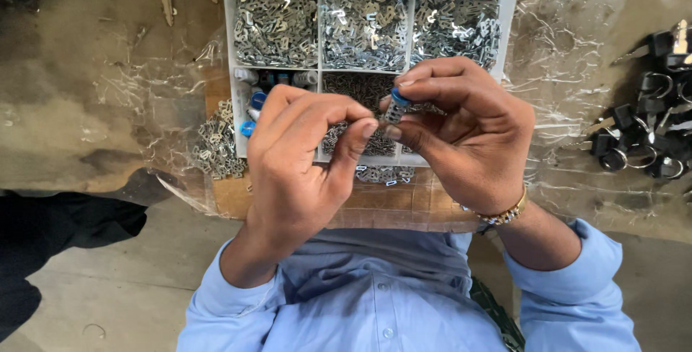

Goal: The person assembles small cylindrical key components by inserting metal pins into a blue and silver housing. They repeatedly pick pins from a compartmentalized tray, insert them into the cylinder, and place the finished units into a pile on the table.

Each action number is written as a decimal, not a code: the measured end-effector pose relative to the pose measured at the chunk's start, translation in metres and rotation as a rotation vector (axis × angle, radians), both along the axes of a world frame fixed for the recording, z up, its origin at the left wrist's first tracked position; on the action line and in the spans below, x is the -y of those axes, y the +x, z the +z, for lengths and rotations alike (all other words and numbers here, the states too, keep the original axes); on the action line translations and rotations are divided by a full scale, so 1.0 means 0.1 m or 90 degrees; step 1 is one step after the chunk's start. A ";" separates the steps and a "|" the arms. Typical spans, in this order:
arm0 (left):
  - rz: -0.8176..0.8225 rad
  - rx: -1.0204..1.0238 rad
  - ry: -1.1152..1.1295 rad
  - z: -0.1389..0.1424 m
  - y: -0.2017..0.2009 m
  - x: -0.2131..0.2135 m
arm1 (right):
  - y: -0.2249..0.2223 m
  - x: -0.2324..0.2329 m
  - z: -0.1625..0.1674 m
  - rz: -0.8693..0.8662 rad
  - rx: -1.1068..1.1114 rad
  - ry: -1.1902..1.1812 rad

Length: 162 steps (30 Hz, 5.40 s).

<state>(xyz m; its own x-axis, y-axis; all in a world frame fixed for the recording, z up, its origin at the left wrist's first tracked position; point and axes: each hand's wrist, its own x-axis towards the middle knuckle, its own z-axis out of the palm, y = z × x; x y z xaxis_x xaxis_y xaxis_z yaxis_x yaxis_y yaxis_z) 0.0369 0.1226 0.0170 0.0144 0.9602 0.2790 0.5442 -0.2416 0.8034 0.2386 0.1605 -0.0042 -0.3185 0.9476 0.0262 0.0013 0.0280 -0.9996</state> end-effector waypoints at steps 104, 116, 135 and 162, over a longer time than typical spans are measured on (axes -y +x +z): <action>-0.037 -0.186 0.124 0.37 -0.10 -0.12 | 0.07 -0.11 -0.04 0.052 -0.262 -0.076; -0.574 -0.364 0.054 0.26 1.57 -0.58 | 1.34 1.89 -0.35 -0.309 -0.287 -0.061; -0.337 -0.251 -0.007 1.02 -0.01 0.43 | 1.06 2.02 -0.61 -0.280 -0.346 -0.148; -0.138 -0.251 -0.017 -0.27 0.43 0.98 | 1.04 1.80 -0.43 -0.326 -0.336 -0.128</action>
<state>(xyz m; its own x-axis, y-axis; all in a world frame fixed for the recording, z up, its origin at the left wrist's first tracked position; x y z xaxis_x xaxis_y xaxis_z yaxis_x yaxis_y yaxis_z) 0.0796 0.0246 -0.0101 0.3158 0.9303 0.1865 0.7497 -0.3652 0.5518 0.3429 -0.0199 -0.0474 0.1689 0.9762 -0.1357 -0.5146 -0.0301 -0.8569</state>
